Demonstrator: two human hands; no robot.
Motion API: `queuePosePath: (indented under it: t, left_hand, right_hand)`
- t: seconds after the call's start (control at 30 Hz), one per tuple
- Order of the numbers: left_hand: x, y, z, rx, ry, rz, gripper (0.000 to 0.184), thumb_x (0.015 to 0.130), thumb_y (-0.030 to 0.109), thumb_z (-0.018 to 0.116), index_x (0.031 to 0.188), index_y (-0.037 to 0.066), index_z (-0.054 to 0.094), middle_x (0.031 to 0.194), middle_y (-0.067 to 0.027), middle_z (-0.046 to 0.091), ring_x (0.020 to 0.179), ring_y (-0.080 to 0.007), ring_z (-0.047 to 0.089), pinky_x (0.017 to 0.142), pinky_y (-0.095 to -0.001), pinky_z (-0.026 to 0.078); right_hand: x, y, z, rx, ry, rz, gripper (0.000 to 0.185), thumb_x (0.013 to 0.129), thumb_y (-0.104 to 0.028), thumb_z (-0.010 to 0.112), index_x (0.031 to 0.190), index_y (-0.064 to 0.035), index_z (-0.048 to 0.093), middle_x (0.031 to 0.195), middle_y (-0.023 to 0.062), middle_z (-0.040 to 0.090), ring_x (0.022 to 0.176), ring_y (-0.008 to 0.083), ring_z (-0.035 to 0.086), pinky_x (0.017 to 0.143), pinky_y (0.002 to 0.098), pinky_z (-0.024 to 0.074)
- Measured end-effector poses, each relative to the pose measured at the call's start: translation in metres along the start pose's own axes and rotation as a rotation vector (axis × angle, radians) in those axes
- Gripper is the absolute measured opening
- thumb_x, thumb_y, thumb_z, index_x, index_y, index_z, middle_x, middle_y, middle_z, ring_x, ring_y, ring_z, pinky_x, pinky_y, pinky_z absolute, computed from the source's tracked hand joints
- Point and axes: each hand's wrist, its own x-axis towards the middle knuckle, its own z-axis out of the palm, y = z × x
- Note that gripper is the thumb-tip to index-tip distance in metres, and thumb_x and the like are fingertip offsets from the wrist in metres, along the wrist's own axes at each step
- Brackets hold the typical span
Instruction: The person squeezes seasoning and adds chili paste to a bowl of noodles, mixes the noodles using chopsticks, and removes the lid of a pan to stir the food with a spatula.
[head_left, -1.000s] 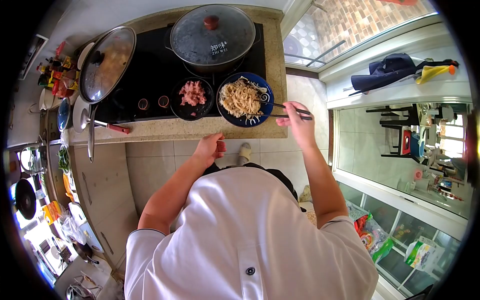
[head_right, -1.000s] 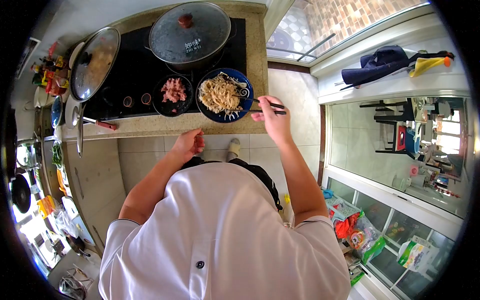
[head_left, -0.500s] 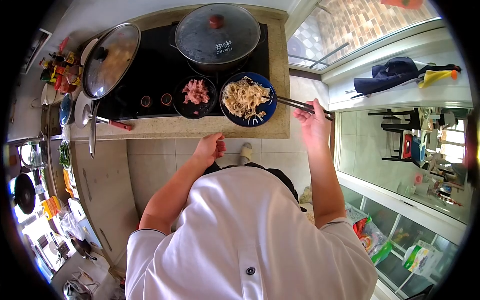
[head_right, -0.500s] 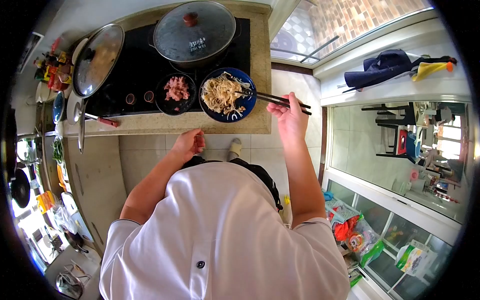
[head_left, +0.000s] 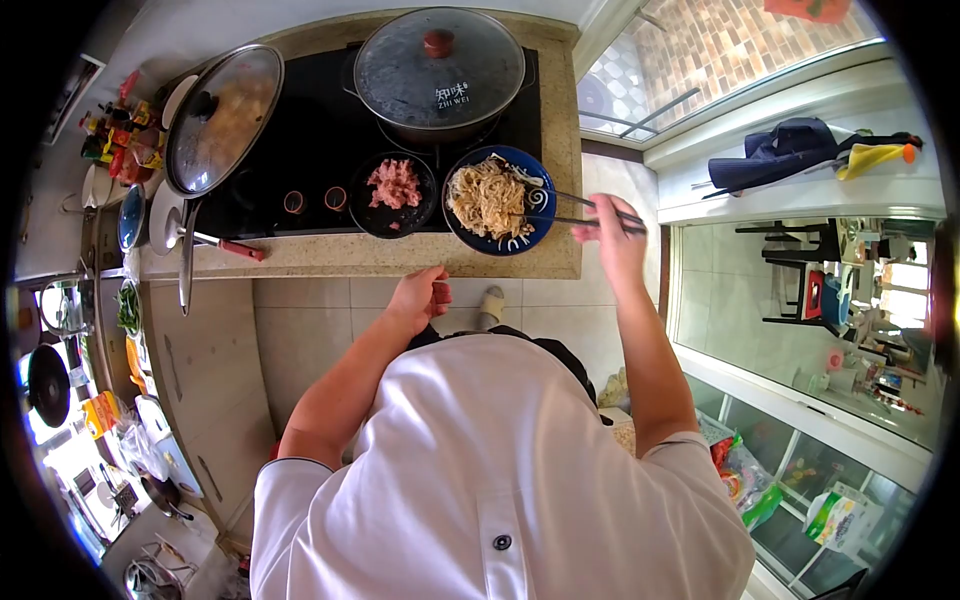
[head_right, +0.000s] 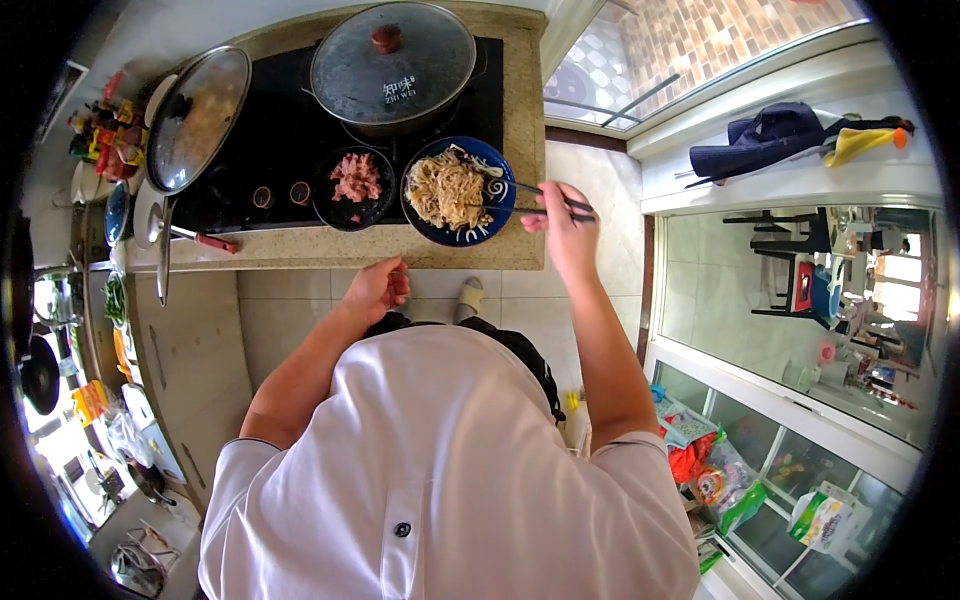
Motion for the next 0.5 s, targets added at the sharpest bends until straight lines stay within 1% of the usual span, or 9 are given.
queuePosePath:
  t: [0.03,0.1,0.13,0.17,0.23,0.27,0.37,0.4,0.5]
  left_hand:
    - [0.001,-0.001,0.000,0.003,0.000,-0.001,0.021,0.095,0.031,0.055,0.091,0.011,0.058,0.070,-0.0021,0.058,0.064,-0.0168,0.057,0.055,-0.0298,0.044]
    - [0.002,-0.002,-0.001,0.006,-0.011,-0.011,0.021,0.095,0.031,0.055,0.091,0.011,0.058,0.070,-0.0019,0.058,0.063,-0.0167,0.057,0.055,-0.0298,0.044]
    - [0.001,-0.002,0.000,0.007,-0.010,-0.012,0.021,0.095,0.031,0.055,0.091,0.011,0.058,0.070,-0.0019,0.058,0.063,-0.0167,0.057,0.055,-0.0298,0.044]
    - [-0.001,-0.002,0.001,0.009,-0.010,-0.007,0.021,0.095,0.032,0.055,0.091,0.011,0.058,0.070,-0.0020,0.058,0.063,-0.0166,0.057,0.055,-0.0297,0.044]
    - [-0.001,-0.001,0.000,0.009,-0.008,0.001,0.021,0.095,0.032,0.055,0.091,0.011,0.058,0.070,-0.0020,0.058,0.063,-0.0165,0.057,0.055,-0.0297,0.044]
    - [-0.002,-0.001,-0.001,0.006,-0.001,0.001,0.021,0.095,0.032,0.056,0.091,0.011,0.058,0.070,-0.0021,0.058,0.063,-0.0164,0.057,0.055,-0.0297,0.044]
    - [0.000,-0.004,-0.007,0.001,0.012,0.001,0.021,0.094,0.032,0.057,0.091,0.011,0.058,0.070,-0.0021,0.059,0.063,-0.0164,0.058,0.054,-0.0298,0.044]
    - [0.000,-0.004,-0.008,0.000,0.019,0.003,0.021,0.094,0.032,0.057,0.091,0.011,0.058,0.070,-0.0021,0.059,0.063,-0.0164,0.058,0.054,-0.0298,0.044]
    - [-0.001,-0.003,-0.008,-0.014,0.005,0.005,0.021,0.094,0.031,0.057,0.091,0.011,0.058,0.071,-0.0021,0.059,0.063,-0.0167,0.058,0.054,-0.0297,0.045]
  right_hand:
    - [0.009,0.007,0.007,0.002,0.003,0.001,0.029,0.097,-0.023,0.058,0.106,0.0048,0.061,0.088,0.0132,0.064,0.061,0.0194,0.067,0.055,0.0287,0.0553]
    - [0.030,0.031,0.015,0.140,-0.057,0.110,0.031,0.096,-0.024,0.059,0.105,0.0054,0.060,0.091,0.0150,0.064,0.061,0.0224,0.067,0.054,0.0306,0.0561]
    - [0.041,0.042,0.017,0.231,-0.021,0.158,0.030,0.096,-0.025,0.060,0.098,0.0056,0.058,0.085,0.0162,0.064,0.060,0.0259,0.067,0.054,0.0341,0.0577]
    - [0.047,0.052,0.014,0.232,-0.021,0.159,0.030,0.096,-0.025,0.060,0.098,0.0056,0.058,0.085,0.0162,0.064,0.060,0.0259,0.067,0.054,0.0341,0.0577]
    - [0.054,0.063,0.010,0.404,0.100,0.290,0.029,0.095,-0.024,0.061,0.089,0.0039,0.057,0.077,0.0166,0.063,0.059,0.0282,0.067,0.056,0.0375,0.0592]
    - [0.055,0.069,0.006,0.430,0.122,0.310,0.027,0.096,-0.023,0.058,0.086,0.0023,0.055,0.072,0.0162,0.062,0.060,0.0293,0.067,0.058,0.0406,0.0603]
    - [0.051,0.068,-0.010,0.541,0.120,0.350,0.026,0.097,-0.022,0.056,0.087,0.0021,0.055,0.073,0.0159,0.062,0.063,0.0296,0.067,0.060,0.0418,0.0605]
    - [0.049,0.064,-0.015,0.561,0.083,0.332,0.027,0.098,-0.023,0.054,0.088,0.0017,0.056,0.075,0.0154,0.062,0.067,0.0295,0.068,0.062,0.0417,0.0603]
    - [0.040,0.048,-0.026,0.572,0.107,0.302,0.029,0.098,-0.025,0.054,0.087,0.0015,0.057,0.076,0.0149,0.062,0.068,0.0292,0.068,0.064,0.0410,0.0596]
